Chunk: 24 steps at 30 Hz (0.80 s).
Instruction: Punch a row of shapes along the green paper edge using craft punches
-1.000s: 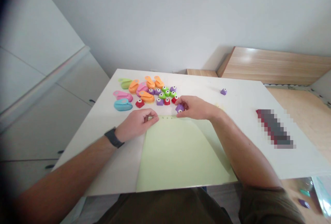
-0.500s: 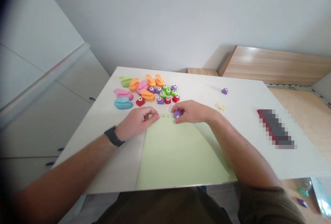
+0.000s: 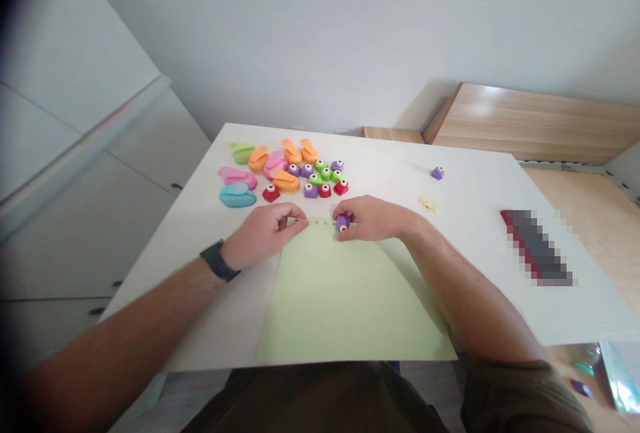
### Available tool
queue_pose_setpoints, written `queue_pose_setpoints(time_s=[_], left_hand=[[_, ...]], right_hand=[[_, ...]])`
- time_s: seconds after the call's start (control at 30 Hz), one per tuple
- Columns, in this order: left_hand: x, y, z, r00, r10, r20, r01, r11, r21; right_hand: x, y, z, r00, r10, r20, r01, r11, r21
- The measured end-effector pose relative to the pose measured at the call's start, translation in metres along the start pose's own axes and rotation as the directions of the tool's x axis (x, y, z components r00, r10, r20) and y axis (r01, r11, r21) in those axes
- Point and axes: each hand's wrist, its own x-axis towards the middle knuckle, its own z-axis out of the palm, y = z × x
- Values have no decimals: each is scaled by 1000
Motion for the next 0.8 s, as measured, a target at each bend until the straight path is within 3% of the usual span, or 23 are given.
queue_pose_setpoints(time_s=[0.8], left_hand=[[0, -1, 0, 1000, -11, -2, 11, 1000, -8]], right_hand=[[0, -11, -2, 999, 34, -4, -34, 999, -37]])
